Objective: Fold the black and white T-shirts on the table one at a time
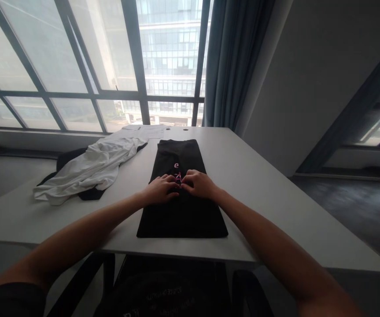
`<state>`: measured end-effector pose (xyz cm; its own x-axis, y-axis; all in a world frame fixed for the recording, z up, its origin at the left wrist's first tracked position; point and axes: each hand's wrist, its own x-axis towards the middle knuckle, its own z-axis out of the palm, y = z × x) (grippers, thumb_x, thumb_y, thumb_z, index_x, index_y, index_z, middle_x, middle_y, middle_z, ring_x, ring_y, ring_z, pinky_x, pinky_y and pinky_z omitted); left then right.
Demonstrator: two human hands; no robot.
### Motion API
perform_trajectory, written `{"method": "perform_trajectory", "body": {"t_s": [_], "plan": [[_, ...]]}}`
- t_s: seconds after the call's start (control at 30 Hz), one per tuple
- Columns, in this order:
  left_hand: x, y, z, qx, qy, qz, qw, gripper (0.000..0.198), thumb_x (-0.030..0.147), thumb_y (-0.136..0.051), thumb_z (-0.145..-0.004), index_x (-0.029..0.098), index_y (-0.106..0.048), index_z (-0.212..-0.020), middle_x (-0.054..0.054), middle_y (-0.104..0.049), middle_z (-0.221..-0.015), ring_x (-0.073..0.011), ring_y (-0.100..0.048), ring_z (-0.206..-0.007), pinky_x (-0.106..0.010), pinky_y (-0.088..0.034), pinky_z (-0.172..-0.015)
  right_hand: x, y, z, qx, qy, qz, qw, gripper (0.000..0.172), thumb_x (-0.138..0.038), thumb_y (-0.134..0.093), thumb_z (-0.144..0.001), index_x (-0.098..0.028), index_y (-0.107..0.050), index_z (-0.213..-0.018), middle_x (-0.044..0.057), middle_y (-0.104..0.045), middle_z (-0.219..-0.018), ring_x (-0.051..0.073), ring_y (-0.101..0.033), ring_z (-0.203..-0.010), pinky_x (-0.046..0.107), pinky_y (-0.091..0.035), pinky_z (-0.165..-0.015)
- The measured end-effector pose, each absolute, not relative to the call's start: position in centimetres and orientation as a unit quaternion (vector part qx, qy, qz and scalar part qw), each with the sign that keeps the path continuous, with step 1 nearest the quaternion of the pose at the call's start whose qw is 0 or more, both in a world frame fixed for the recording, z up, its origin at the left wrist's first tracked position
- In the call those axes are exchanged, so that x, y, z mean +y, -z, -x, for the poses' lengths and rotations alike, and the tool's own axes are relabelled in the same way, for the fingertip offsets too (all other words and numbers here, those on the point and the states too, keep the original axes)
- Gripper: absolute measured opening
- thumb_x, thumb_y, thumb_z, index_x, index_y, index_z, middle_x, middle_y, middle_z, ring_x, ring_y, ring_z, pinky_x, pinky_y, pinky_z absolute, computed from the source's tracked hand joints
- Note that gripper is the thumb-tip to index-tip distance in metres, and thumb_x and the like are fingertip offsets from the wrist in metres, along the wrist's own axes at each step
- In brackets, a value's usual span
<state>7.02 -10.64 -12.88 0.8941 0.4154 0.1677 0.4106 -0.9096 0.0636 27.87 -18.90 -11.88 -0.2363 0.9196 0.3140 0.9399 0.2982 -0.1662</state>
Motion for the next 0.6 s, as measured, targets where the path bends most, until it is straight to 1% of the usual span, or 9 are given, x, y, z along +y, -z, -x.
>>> {"method": "perform_trajectory", "body": {"t_s": [0.1, 0.23, 0.27, 0.33, 0.4, 0.43, 0.47, 0.53, 0.6], "plan": [[-11.9, 12.1, -6.8, 0.200, -0.060, -0.977, 0.030, 0.030, 0.035, -0.056, -0.095, 0.026, -0.069, -0.121, -0.008, -0.064, -0.124, -0.0265, -0.062, -0.112, -0.034, -0.051, -0.089, -20.3, 12.1, -27.9, -0.795, 0.002, 0.592, 0.129, 0.021, -0.038, -0.063, -0.092, -0.022, -0.074, -0.099, 0.005, -0.069, -0.095, 0.019, -0.065, -0.083, 0.028, -0.046, -0.072], [-11.1, 12.3, -6.9, 0.185, -0.037, -0.980, 0.060, 0.021, 0.032, -0.057, -0.096, 0.023, -0.069, -0.110, -0.005, -0.071, -0.108, -0.0250, -0.067, -0.102, -0.030, -0.051, -0.080, -20.6, 12.5, -27.9, -0.751, -0.007, 0.657, 0.063, 0.032, -0.049, -0.061, -0.091, -0.022, -0.070, -0.106, 0.006, -0.070, -0.086, 0.022, -0.064, -0.076, 0.029, -0.041, -0.065], [-10.8, 12.4, -6.9, 0.181, -0.041, -0.981, 0.063, 0.018, 0.032, -0.058, -0.095, 0.022, -0.069, -0.106, -0.005, -0.071, -0.106, -0.0251, -0.067, -0.101, -0.030, -0.050, -0.079, -20.5, 12.5, -27.8, -0.742, -0.009, 0.668, 0.057, 0.031, -0.049, -0.060, -0.091, -0.022, -0.069, -0.105, 0.007, -0.070, -0.086, 0.022, -0.064, -0.075, 0.029, -0.040, -0.064], [-10.6, 12.5, -7.0, 0.180, -0.058, -0.980, 0.068, 0.016, 0.033, -0.058, -0.096, 0.021, -0.068, -0.099, -0.005, -0.072, -0.103, -0.0249, -0.068, -0.099, -0.029, -0.050, -0.078, -20.3, 12.4, -27.6, -0.730, -0.015, 0.680, 0.058, 0.023, -0.042, -0.060, -0.091, -0.022, -0.068, -0.099, 0.006, -0.069, -0.084, 0.020, -0.063, -0.073, 0.028, -0.038, -0.063], [-10.6, 12.5, -7.1, 0.185, -0.084, -0.976, 0.081, 0.017, 0.034, -0.056, -0.097, 0.021, -0.066, -0.096, -0.005, -0.072, -0.101, -0.0242, -0.068, -0.096, -0.029, -0.049, -0.076, -20.1, 12.3, -27.6, -0.719, -0.039, 0.688, 0.090, 0.012, -0.030, -0.062, -0.086, -0.021, -0.067, -0.093, 0.004, -0.066, -0.079, 0.017, -0.060, -0.069, 0.027, -0.037, -0.062], [-10.7, 12.5, -7.1, 0.184, -0.102, -0.973, 0.090, 0.017, 0.034, -0.055, -0.097, 0.020, -0.065, -0.095, -0.005, -0.072, -0.100, -0.0236, -0.068, -0.094, -0.029, -0.049, -0.076, -20.0, 12.3, -27.7, -0.715, -0.059, 0.686, 0.119, 0.010, -0.024, -0.063, -0.082, -0.021, -0.066, -0.091, 0.002, -0.064, -0.076, 0.016, -0.057, -0.067, 0.026, -0.036, -0.061], [-10.8, 12.5, -7.2, 0.178, -0.121, -0.971, 0.101, 0.017, 0.033, -0.054, -0.098, 0.020, -0.065, -0.095, -0.005, -0.072, -0.099, -0.0230, -0.068, -0.093, -0.029, -0.049, -0.077, -19.9, 12.2, -28.0, -0.713, -0.084, 0.679, 0.153, 0.012, -0.020, -0.062, -0.079, -0.021, -0.064, -0.091, 0.000, -0.061, -0.072, 0.014, -0.055, -0.064, 0.026, -0.036, -0.060], [-11.0, 12.7, -7.4, 0.158, -0.148, -0.968, 0.124, 0.016, 0.032, -0.054, -0.098, 0.020, -0.064, -0.094, -0.005, -0.072, -0.097, -0.0218, -0.068, -0.091, -0.028, -0.049, -0.077, -19.8, 12.2, -28.6, -0.710, -0.133, 0.652, 0.230, 0.016, -0.017, -0.061, -0.075, -0.020, -0.061, -0.091, -0.005, -0.053, -0.064, 0.012, -0.048, -0.059, 0.025, -0.035, -0.059], [-11.0, 13.2, -7.7, 0.145, -0.151, -0.968, 0.140, 0.015, 0.030, -0.055, -0.097, 0.019, -0.064, -0.094, -0.004, -0.072, -0.096, -0.0211, -0.068, -0.089, -0.028, -0.049, -0.077, -19.7, 12.2, -29.1, -0.702, -0.172, 0.622, 0.300, 0.015, -0.020, -0.059, -0.076, -0.020, -0.060, -0.090, -0.007, -0.045, -0.059, 0.011, -0.042, -0.055, 0.025, -0.034, -0.057]]}}
